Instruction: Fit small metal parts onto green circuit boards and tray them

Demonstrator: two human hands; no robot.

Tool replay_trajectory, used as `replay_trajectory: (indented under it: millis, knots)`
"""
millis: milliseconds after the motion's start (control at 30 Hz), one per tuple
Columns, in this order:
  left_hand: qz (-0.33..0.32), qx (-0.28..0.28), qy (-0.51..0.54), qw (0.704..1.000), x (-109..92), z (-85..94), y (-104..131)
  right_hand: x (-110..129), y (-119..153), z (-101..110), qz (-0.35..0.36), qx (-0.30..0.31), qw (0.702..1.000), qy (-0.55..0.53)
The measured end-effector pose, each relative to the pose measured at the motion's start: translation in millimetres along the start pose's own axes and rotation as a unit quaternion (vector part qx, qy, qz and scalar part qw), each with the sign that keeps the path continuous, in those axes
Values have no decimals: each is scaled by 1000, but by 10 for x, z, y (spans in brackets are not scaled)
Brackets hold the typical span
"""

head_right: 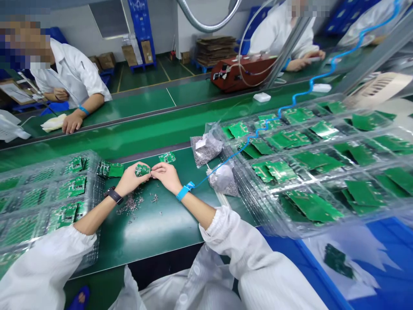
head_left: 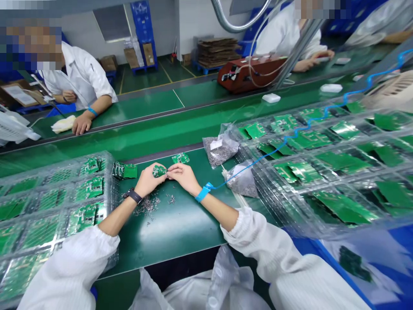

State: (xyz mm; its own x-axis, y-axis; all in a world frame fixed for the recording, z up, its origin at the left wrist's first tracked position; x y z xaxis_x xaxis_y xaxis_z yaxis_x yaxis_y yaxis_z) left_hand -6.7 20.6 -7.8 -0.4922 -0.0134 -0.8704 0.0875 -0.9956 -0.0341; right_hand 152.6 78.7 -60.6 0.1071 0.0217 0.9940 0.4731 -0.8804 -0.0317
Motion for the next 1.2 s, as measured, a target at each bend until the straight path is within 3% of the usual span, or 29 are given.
replay_trajectory:
  millis: [300, 500, 800, 1100, 1200]
  knots:
    - [-48, -24, -37, 998, -70, -32, 8, -10, -35, 5, 44, -39, 998, 17]
    - [-57, -49, -65, 995, -115, 12, 1, -1, -11, -37, 26, -22, 999, -27]
    - [-45, 0, -77, 996, -125, 1, 9, 33, 43, -59, 33, -24, 999, -23]
    - [-74, -56, -91, 992, -155, 18, 1, 43, 38, -81, 20, -25, 996, -79]
    - [-24, -83, -9, 996, -91, 29, -23, 82, 40, -77, 30, -16, 997, -71]
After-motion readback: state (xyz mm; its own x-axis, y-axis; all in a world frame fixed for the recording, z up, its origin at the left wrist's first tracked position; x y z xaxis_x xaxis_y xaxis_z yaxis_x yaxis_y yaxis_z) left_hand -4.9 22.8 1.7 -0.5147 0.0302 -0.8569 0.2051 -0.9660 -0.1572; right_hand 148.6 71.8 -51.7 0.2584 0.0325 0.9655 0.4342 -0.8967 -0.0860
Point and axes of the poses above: each hand's wrist, its own y-axis away from the middle knuckle, its own z-axis out of the back of the hand, x = y × z, the point moved 2 cm from there along -y, towards the middle knuckle, and after that the axes turned 7 degrees about y, right-handed, at the moved point
